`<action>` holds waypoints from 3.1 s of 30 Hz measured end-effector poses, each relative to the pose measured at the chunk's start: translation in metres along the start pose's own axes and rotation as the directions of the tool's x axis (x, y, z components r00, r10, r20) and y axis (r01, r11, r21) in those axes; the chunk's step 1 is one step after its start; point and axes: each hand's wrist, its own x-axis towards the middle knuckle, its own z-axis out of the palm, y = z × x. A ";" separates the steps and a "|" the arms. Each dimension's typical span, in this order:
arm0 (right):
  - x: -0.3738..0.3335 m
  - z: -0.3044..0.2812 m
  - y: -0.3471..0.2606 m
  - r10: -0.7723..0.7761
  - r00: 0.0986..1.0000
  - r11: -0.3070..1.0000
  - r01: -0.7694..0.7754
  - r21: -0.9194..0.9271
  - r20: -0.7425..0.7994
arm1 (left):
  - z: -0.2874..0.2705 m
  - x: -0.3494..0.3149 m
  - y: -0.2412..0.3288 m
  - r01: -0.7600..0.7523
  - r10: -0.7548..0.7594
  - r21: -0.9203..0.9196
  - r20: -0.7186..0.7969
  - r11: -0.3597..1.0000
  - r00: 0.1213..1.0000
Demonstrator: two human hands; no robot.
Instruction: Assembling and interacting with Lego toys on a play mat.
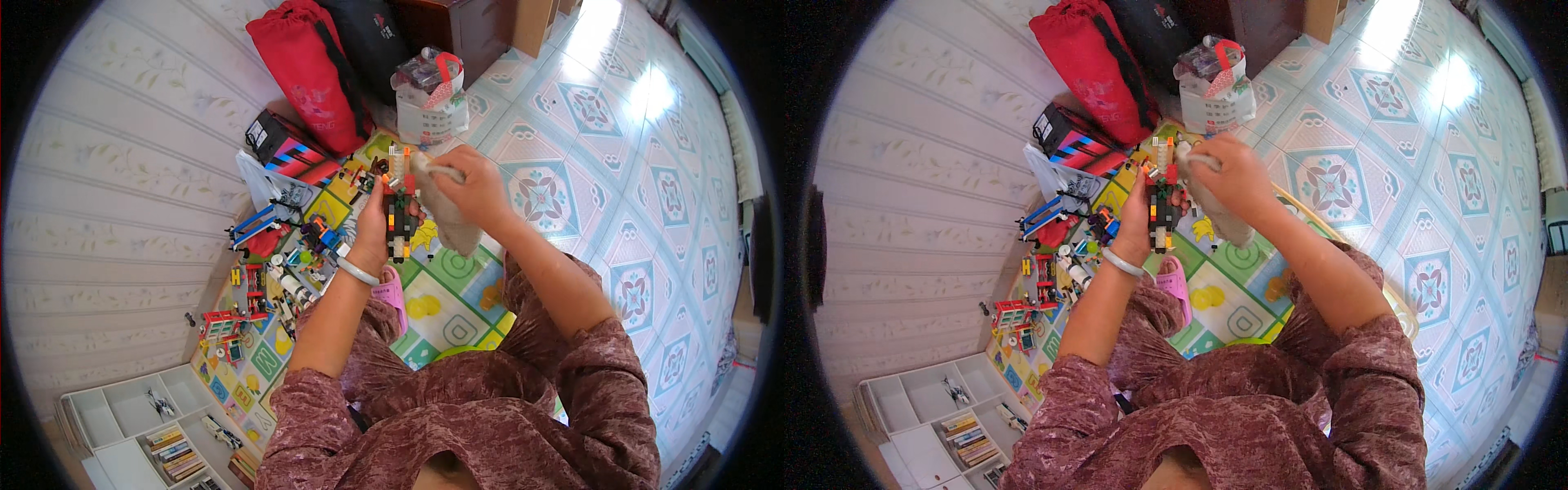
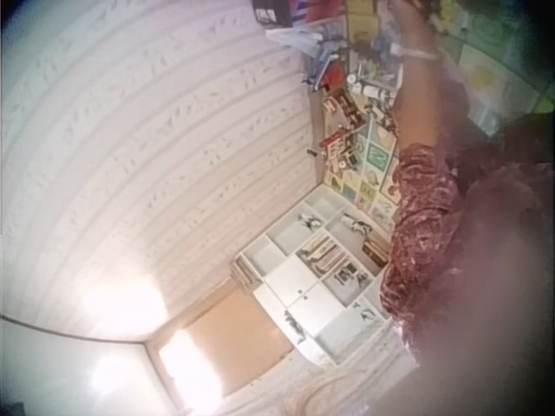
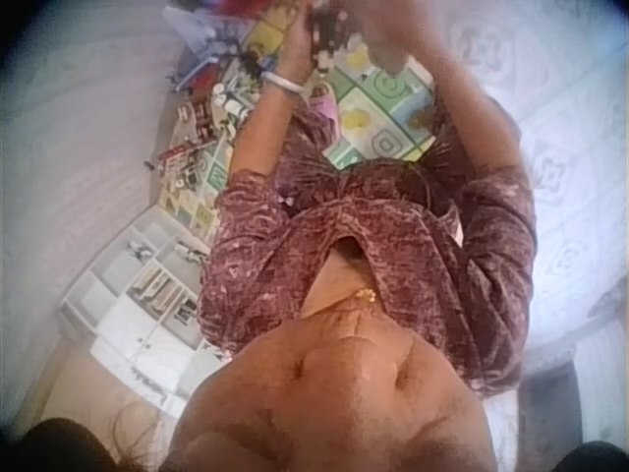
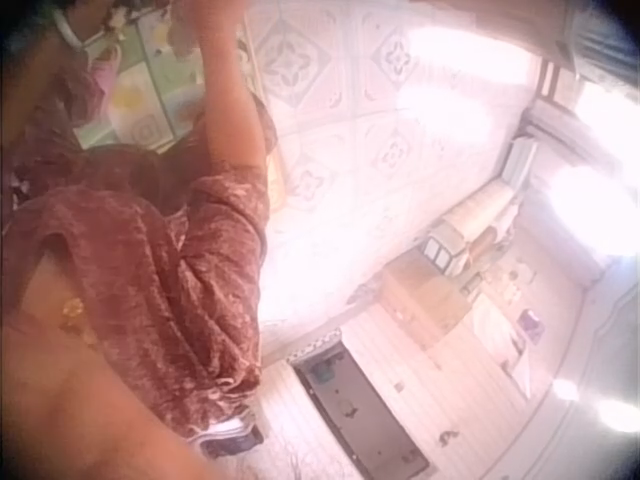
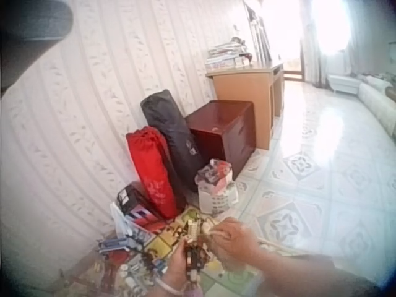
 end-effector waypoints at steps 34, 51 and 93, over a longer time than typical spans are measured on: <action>0.000 -0.001 -0.005 -0.023 0.998 0.994 0.017 -0.110 -0.056 | 0.004 -0.002 0.001 -0.037 0.035 0.054 0.038 0.998 0.999; -0.016 0.007 -0.007 -0.263 0.947 0.916 0.305 -0.260 0.182 | 0.001 -0.001 0.000 -0.041 0.047 0.122 -0.047 0.992 0.998; -0.008 0.000 -0.015 -0.049 0.967 0.966 0.110 -0.234 0.252 | 0.005 0.001 -0.009 0.081 -0.079 0.101 -0.028 0.992 0.997</action>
